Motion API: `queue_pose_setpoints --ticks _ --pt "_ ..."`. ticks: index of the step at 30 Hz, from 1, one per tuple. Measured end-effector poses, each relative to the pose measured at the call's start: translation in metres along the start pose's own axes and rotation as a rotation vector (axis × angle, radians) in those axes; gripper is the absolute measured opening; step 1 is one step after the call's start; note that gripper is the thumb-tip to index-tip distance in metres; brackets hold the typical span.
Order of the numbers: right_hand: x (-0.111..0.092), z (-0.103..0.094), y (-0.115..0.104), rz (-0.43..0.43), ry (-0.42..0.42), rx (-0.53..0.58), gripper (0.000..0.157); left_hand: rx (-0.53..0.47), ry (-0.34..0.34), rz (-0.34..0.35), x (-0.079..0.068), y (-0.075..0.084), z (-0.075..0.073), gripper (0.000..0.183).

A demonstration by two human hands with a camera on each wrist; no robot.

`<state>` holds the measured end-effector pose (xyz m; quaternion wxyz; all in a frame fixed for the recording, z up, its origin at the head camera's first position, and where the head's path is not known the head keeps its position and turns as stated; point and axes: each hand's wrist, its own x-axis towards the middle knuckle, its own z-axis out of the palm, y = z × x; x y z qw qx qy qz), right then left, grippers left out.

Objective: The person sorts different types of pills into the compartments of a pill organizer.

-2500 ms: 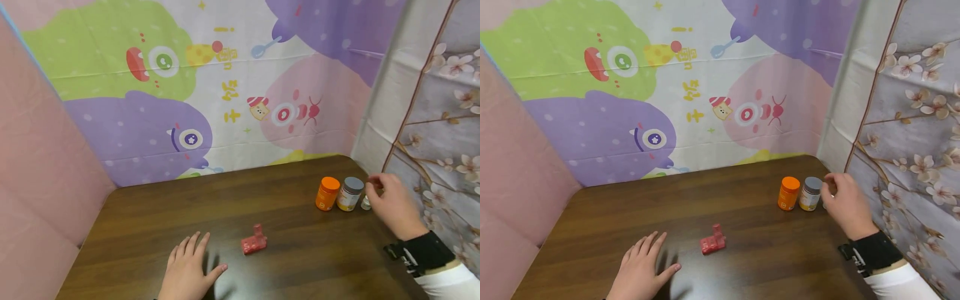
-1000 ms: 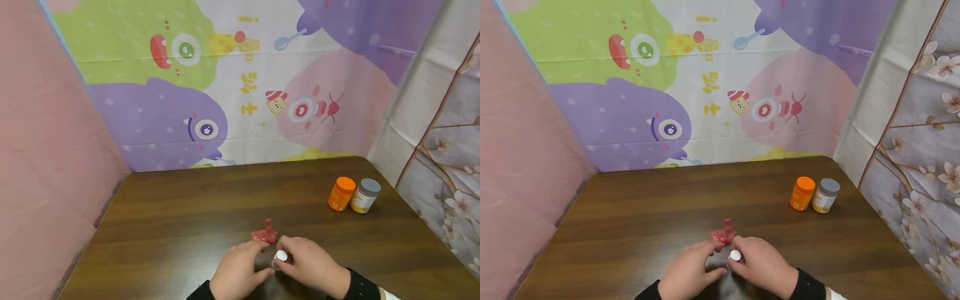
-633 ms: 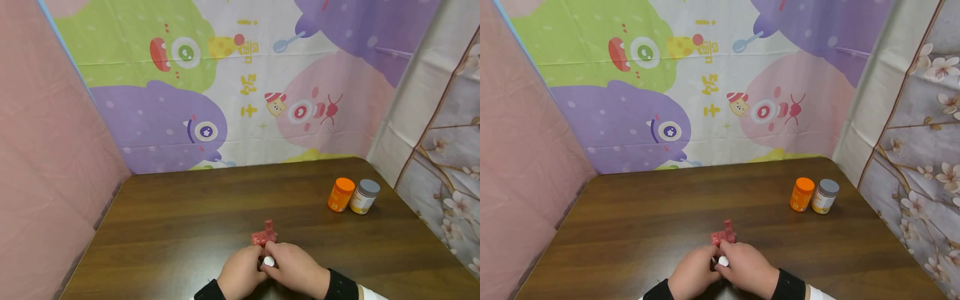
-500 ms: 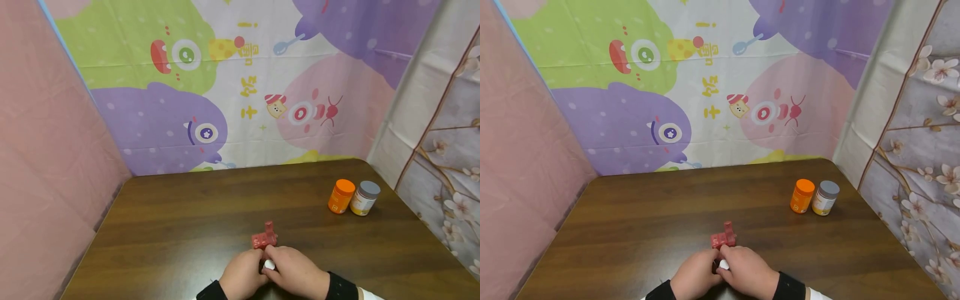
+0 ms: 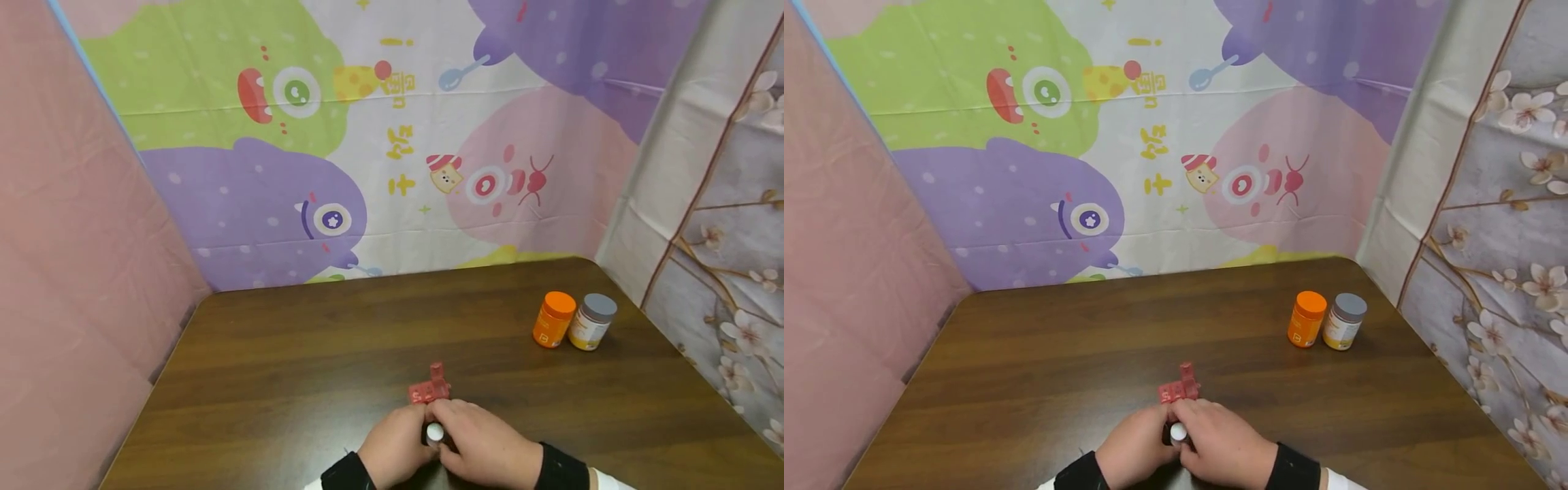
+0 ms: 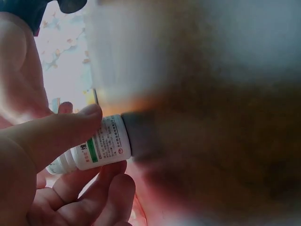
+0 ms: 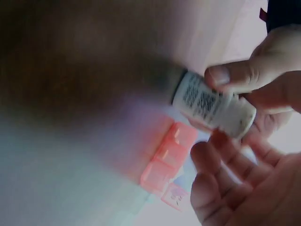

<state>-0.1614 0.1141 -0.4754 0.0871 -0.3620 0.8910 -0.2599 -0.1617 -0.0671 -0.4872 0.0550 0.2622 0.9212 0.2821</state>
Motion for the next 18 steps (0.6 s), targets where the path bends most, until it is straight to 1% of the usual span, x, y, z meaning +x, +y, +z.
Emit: queue_pose_setpoints --ticks 3,5,7,10,12,16,18 --pt "0.0005 0.0035 0.0002 0.046 0.035 0.014 0.021 0.035 0.007 -0.02 0.0013 -0.0008 -0.0002 0.019" --pt "0.0019 0.0055 -0.0004 0.073 0.057 0.0 0.02 0.069 0.022 -0.015 0.0018 -0.0006 -0.0003 0.019" --pt "0.0033 0.0056 -0.0008 0.083 0.061 -0.02 0.02 0.096 0.041 -0.005 0.0019 -0.0005 0.0 0.021" --pt "0.0049 0.0045 -0.0014 0.066 0.059 -0.037 0.019 0.115 0.065 0.02 0.002 -0.0001 0.0006 0.021" --pt "0.0048 0.0035 -0.0012 0.042 0.06 -0.044 0.018 0.115 0.072 0.025 0.0024 0.0003 0.0009 0.021" --pt "0.0032 0.0022 0.0001 -0.002 0.06 -0.034 0.023 0.103 0.071 0.02 0.0014 0.0001 0.0 0.023" --pt "0.0024 0.0023 0.0006 -0.001 0.068 -0.021 0.025 0.094 0.062 0.009 0.0013 0.0002 -0.0005 0.023"
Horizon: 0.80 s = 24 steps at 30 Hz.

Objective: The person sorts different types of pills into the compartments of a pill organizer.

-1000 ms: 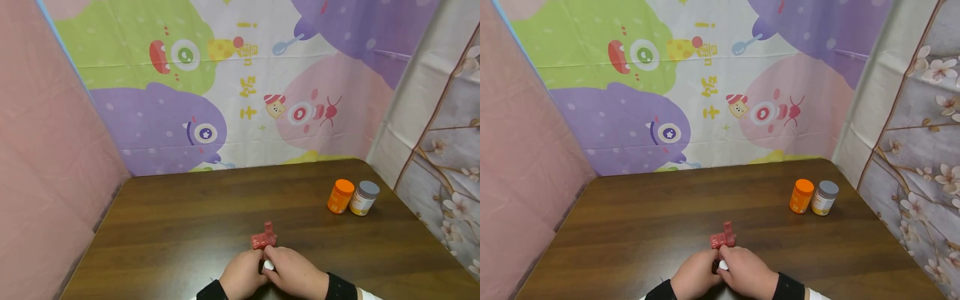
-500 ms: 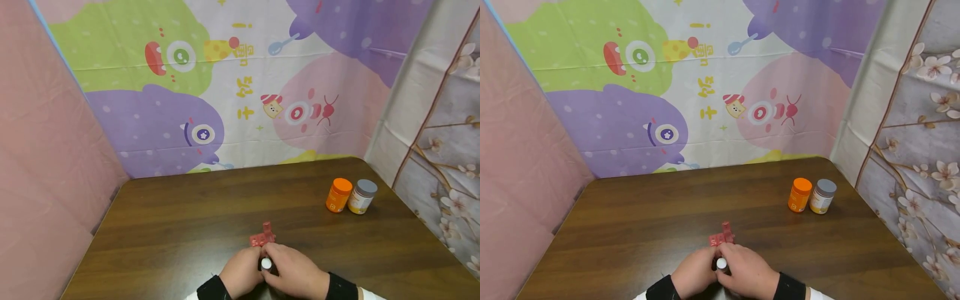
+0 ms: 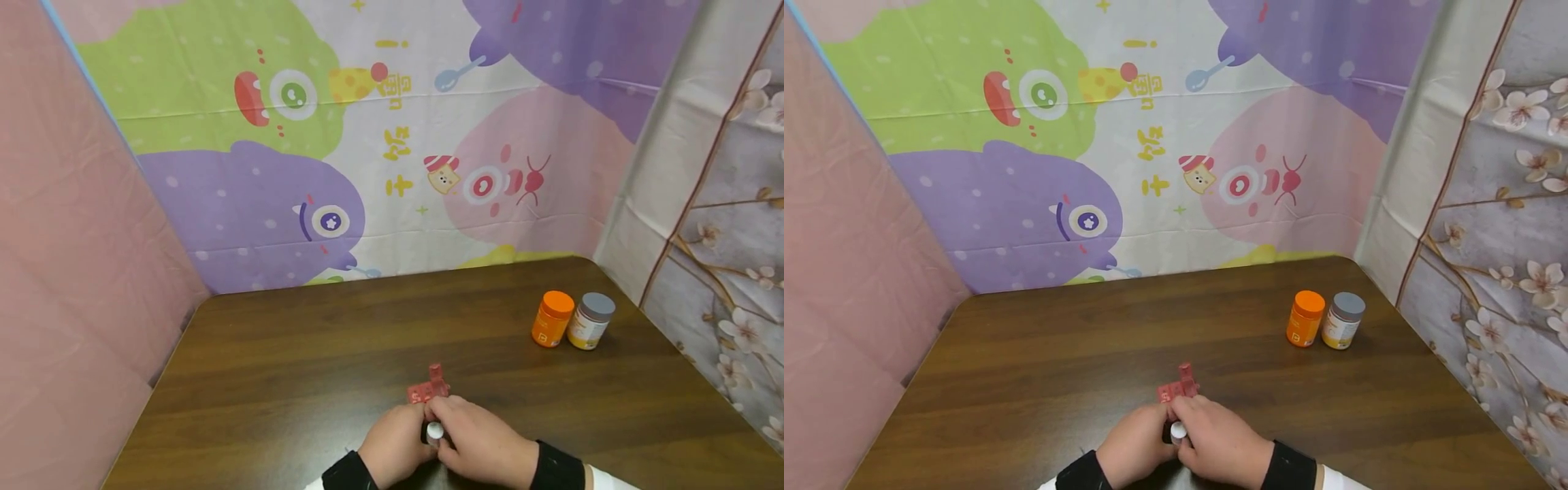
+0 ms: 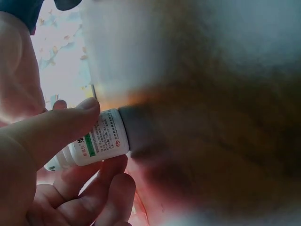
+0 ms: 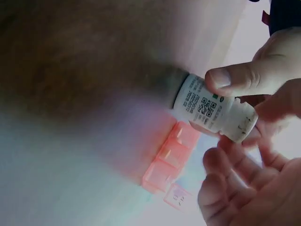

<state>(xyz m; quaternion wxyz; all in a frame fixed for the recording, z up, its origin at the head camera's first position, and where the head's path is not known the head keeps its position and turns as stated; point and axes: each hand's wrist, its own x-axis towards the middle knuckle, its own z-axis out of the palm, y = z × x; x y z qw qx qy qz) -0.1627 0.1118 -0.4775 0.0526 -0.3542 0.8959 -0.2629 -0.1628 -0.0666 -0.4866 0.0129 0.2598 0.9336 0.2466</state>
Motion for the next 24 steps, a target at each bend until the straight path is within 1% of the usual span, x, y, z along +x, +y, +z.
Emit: queue_pose_setpoints --ticks 2,5,9,12,13,15,17,19,20,22,24 --pt "0.0 0.0 0.0 0.015 0.015 -0.003 0.022 0.004 0.0 0.0 0.0 0.0 0.0 0.022" --pt "0.002 0.001 -0.002 0.056 0.019 -0.023 0.023 0.016 0.012 0.012 0.0 0.0 0.0 0.021" --pt "0.005 0.002 -0.004 0.085 -0.006 -0.034 0.022 0.022 0.021 0.033 0.0 0.0 0.001 0.023" --pt "0.005 0.0 -0.006 0.074 -0.017 -0.02 0.02 0.011 0.005 0.028 0.001 0.0 0.0 0.024" --pt "0.005 -0.001 -0.007 0.059 -0.013 -0.021 0.02 0.01 0.003 0.027 0.001 -0.001 0.0 0.024" --pt "0.005 -0.004 -0.008 0.031 -0.002 -0.016 0.022 0.012 -0.003 0.026 0.002 -0.001 -0.001 0.025" --pt "0.004 -0.009 -0.007 -0.001 0.026 -0.026 0.028 0.023 -0.008 0.019 0.002 -0.002 -0.002 0.025" --pt "0.002 -0.014 -0.004 -0.018 0.063 -0.046 0.031 0.041 -0.014 0.009 0.001 -0.001 -0.002 0.024" --pt "0.001 -0.017 -0.002 -0.013 0.077 -0.051 0.031 0.047 -0.018 0.005 0.001 -0.001 -0.003 0.024" --pt "-0.001 -0.023 0.007 0.016 0.098 -0.065 0.03 0.054 -0.022 -0.004 0.002 -0.001 -0.003 0.026" --pt "-0.003 -0.028 0.017 0.069 0.104 -0.069 0.024 0.055 -0.026 -0.009 0.001 -0.002 -0.004 0.028"
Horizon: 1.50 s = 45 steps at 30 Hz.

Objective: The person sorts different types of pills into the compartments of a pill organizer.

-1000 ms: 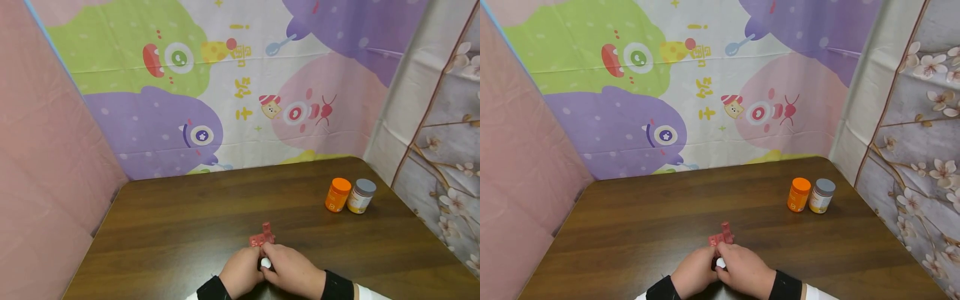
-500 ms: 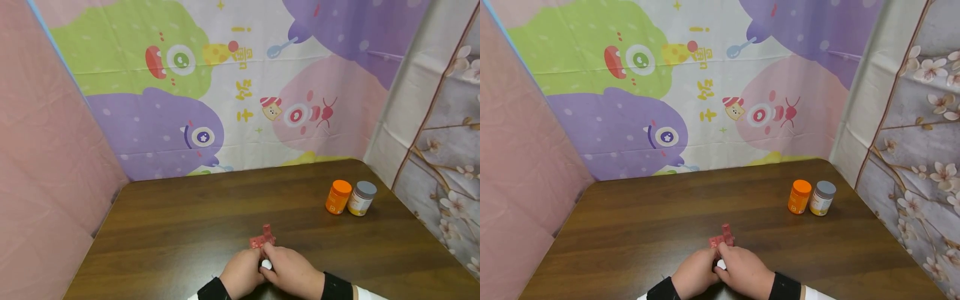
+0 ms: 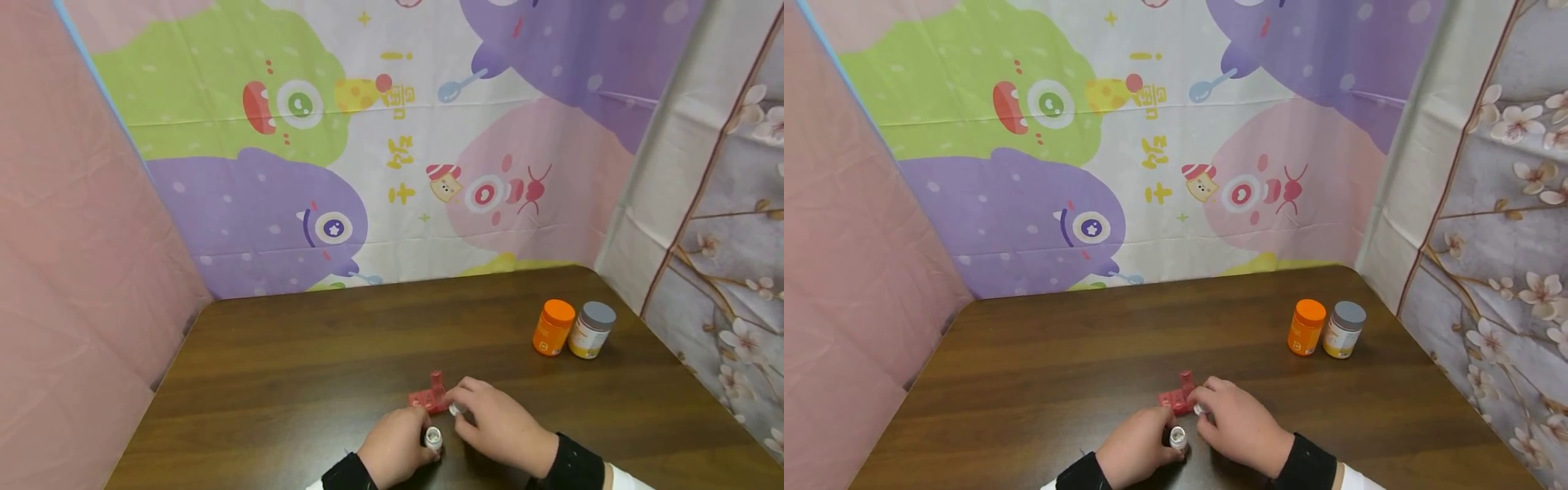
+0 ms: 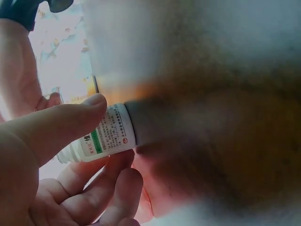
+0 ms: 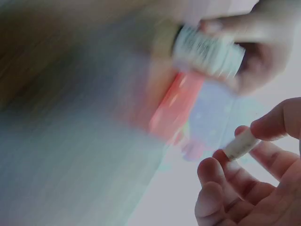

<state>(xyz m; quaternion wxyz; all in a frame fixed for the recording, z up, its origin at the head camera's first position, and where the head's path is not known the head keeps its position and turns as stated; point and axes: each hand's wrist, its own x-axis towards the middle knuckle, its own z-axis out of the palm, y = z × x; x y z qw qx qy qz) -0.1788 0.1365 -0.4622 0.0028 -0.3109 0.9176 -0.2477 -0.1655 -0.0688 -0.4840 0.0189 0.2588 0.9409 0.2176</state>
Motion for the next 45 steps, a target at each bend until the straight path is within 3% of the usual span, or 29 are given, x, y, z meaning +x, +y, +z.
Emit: queue_pose_setpoints --ticks 5,8,14,25,32,35,39,45 --pt "-0.004 -0.008 0.03 0.141 0.004 -0.059 0.013 -0.029 -0.03 -0.023 0.0 0.0 0.0 0.029" --pt "-0.006 -0.009 0.044 0.181 0.001 -0.134 0.015 -0.021 -0.043 -0.037 0.0 0.001 0.0 0.029" --pt "-0.008 -0.008 0.061 0.185 -0.031 -0.238 0.022 -0.016 -0.053 -0.043 0.002 0.002 -0.001 0.029" --pt "-0.005 -0.005 0.062 0.197 -0.074 -0.256 0.018 0.02 -0.019 -0.038 -0.002 0.004 -0.002 0.029" --pt "-0.008 -0.009 0.047 0.206 0.0 -0.268 0.029 0.072 0.024 -0.009 -0.005 0.005 0.001 0.031" --pt "-0.01 -0.009 0.031 0.132 0.04 -0.203 0.03 0.071 0.026 -0.015 -0.006 0.005 0.001 0.03" --pt "-0.011 -0.003 0.009 0.017 -0.007 -0.054 0.024 0.029 0.009 -0.042 -0.009 0.006 -0.001 0.027" --pt "-0.012 0.009 -0.002 -0.018 -0.061 0.055 0.023 -0.026 0.024 -0.051 -0.009 0.008 -0.004 0.025"
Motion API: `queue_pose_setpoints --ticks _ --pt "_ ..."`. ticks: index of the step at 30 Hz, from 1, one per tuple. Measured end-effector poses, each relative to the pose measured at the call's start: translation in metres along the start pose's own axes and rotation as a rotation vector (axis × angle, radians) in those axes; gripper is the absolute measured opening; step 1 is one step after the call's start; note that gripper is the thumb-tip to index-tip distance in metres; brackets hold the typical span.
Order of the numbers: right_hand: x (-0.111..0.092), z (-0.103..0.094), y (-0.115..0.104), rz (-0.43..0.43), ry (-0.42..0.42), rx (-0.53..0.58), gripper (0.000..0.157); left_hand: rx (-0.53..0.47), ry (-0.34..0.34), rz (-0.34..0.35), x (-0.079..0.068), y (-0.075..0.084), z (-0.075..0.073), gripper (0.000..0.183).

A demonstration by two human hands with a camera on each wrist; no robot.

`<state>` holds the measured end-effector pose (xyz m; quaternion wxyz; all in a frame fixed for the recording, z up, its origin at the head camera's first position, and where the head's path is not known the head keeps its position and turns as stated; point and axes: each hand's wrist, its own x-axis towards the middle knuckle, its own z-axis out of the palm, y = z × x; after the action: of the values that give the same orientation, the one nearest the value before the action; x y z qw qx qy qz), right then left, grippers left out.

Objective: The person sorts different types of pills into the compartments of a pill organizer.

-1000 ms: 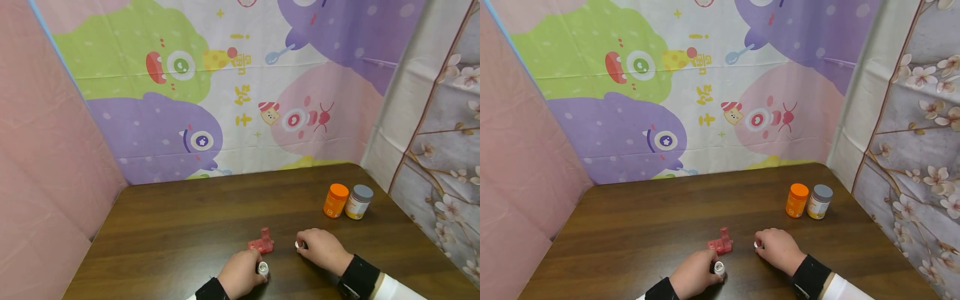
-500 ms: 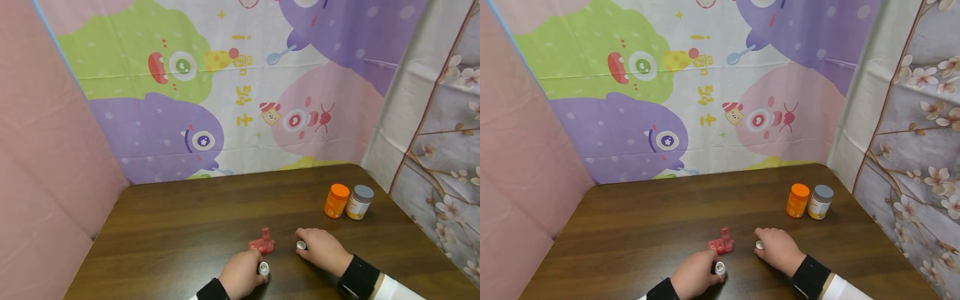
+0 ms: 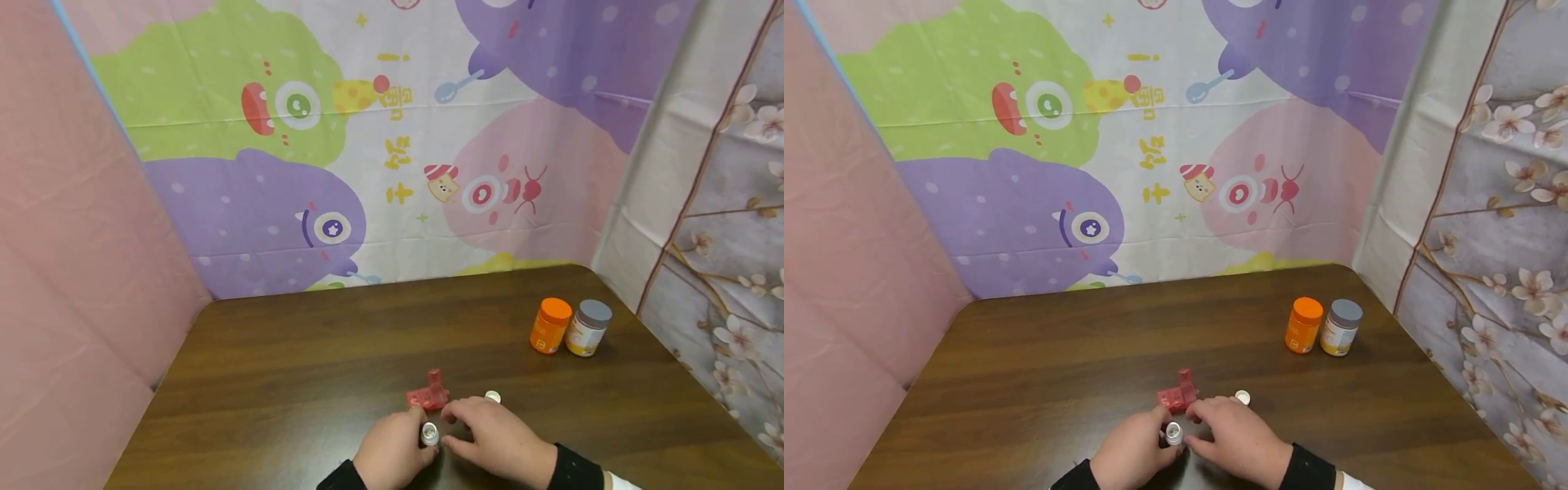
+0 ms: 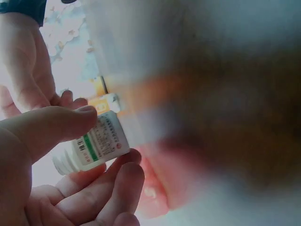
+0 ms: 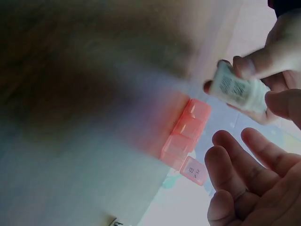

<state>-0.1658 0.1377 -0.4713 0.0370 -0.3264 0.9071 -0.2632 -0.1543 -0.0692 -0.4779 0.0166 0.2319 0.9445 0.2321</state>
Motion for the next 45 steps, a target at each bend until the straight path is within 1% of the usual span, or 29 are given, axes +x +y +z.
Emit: queue_pose_setpoints --ticks 3,5,7,9,11,14,17,20,25,28,31,34,39,45 --pt "-0.002 0.001 0.002 0.008 0.029 -0.009 0.023 -0.017 0.047 0.025 0.005 0.002 -0.005 0.023" --pt "-0.004 0.001 0.004 0.017 0.063 -0.038 0.025 -0.024 0.079 0.043 0.009 0.003 -0.011 0.023" --pt "-0.006 0.0 0.006 0.03 0.101 -0.08 0.028 -0.011 0.112 0.056 0.013 0.005 -0.017 0.027" --pt "-0.008 -0.002 0.008 0.043 0.147 -0.119 0.033 0.004 0.131 0.063 0.017 0.006 -0.023 0.029" --pt "-0.011 -0.004 0.011 0.061 0.192 -0.148 0.037 0.036 0.145 0.069 0.021 0.006 -0.028 0.032" --pt "-0.015 -0.007 0.015 0.088 0.26 -0.175 0.044 0.084 0.147 0.082 0.025 0.005 -0.031 0.036" --pt "-0.018 -0.012 0.019 0.106 0.311 -0.186 0.047 0.146 0.144 0.1 0.03 0.002 -0.031 0.037" --pt "-0.021 -0.016 0.023 0.111 0.341 -0.197 0.048 0.207 0.138 0.109 0.034 -0.001 -0.029 0.039" --pt "-0.026 -0.022 0.028 0.139 0.363 -0.201 0.053 0.241 0.117 0.077 0.04 -0.006 -0.025 0.043" --pt "-0.029 -0.023 0.031 0.163 0.37 -0.196 0.057 0.249 0.114 0.056 0.043 -0.008 -0.024 0.038" --pt "-0.032 -0.024 0.035 0.179 0.367 -0.203 0.062 0.275 0.117 0.053 0.045 -0.009 -0.023 0.035" --pt "-0.036 -0.024 0.039 0.179 0.356 -0.214 0.068 0.304 0.115 0.051 0.047 -0.011 -0.022 0.035" --pt "-0.04 -0.022 0.046 0.152 0.342 -0.265 0.078 0.327 0.099 0.038 0.05 -0.012 -0.019 0.036" --pt "-0.044 -0.02 0.049 0.163 0.33 -0.29 0.081 0.34 0.086 0.038 0.052 -0.01 -0.017 0.036"
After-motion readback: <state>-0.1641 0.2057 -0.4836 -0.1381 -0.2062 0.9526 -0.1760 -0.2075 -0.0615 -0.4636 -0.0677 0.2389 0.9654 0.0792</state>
